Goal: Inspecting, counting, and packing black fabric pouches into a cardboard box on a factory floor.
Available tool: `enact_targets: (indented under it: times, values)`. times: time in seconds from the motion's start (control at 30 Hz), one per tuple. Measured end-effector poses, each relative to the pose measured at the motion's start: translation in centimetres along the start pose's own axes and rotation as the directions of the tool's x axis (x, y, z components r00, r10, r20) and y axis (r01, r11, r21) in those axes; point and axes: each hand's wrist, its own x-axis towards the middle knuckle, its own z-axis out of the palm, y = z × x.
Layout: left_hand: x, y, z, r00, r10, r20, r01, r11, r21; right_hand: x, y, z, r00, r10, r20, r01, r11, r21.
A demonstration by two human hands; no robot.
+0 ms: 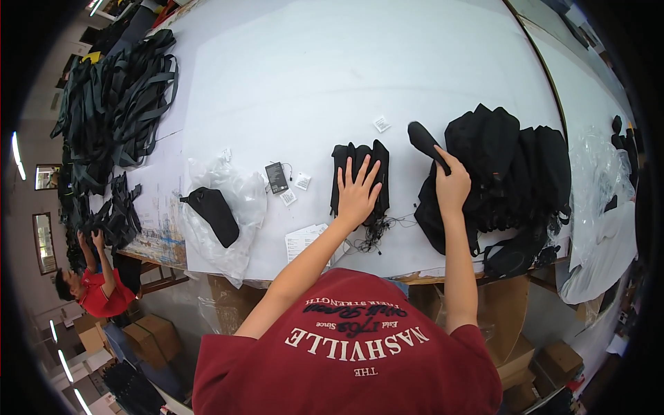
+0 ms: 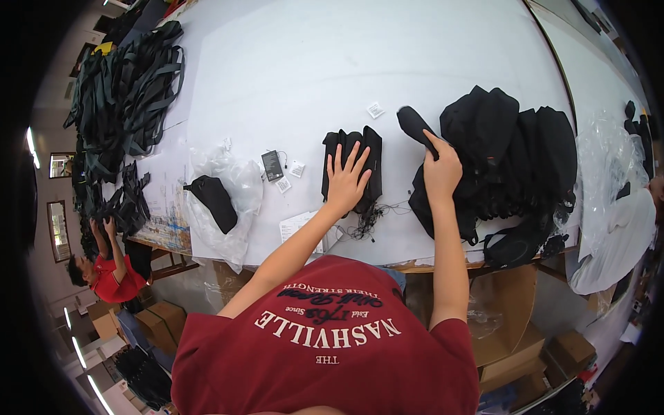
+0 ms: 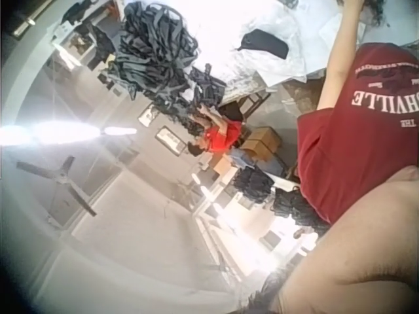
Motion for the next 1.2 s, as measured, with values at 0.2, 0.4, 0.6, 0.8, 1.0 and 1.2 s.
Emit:
enact_targets:
  times: [0.2,0.4,0.6,0.8,1.0,1.2]
  values:
    - [0.0,-0.1,0.0,1.0,-0.01,0.002,0.01,1.0,-0.024,-3.5,-4.7,2.8,0.979,0.203,-0.018,-0.179,0.902,0.393]
    - [0.1,0.3,0.1,1.0,0.006,0.008,-0.006,0.999,-0.042,-7.8,-0.2,7.6,0.709,0.615,0.345,-0.554,0.183,0.812]
    - [0.0,-0.4,0.1,1.0,-0.001,0.002,0.002,1.0,-0.022,-6.9,0.5,4.4,0.367,0.306,0.879,-0.64,-0.603,0.477]
    - [0.2,-0.1,0.1,1.0,0.005,-0.011,-0.005,1.0,-0.024,-7.4,0.5,5.4,0.657,0.568,0.496,-0.535,-0.112,0.838]
    - [0.3,0.1,0.1,1.0,-0.028,0.008,0.028,0.996,-0.083,-9.4,-2.2,7.5,0.863,0.367,0.348,-0.461,0.853,0.243]
    - [2.6,2.1,-1.0,0.962,0.269,0.052,-0.258,0.952,-0.163,-11.4,2.8,10.8,0.873,0.282,0.399,-0.479,0.655,0.585]
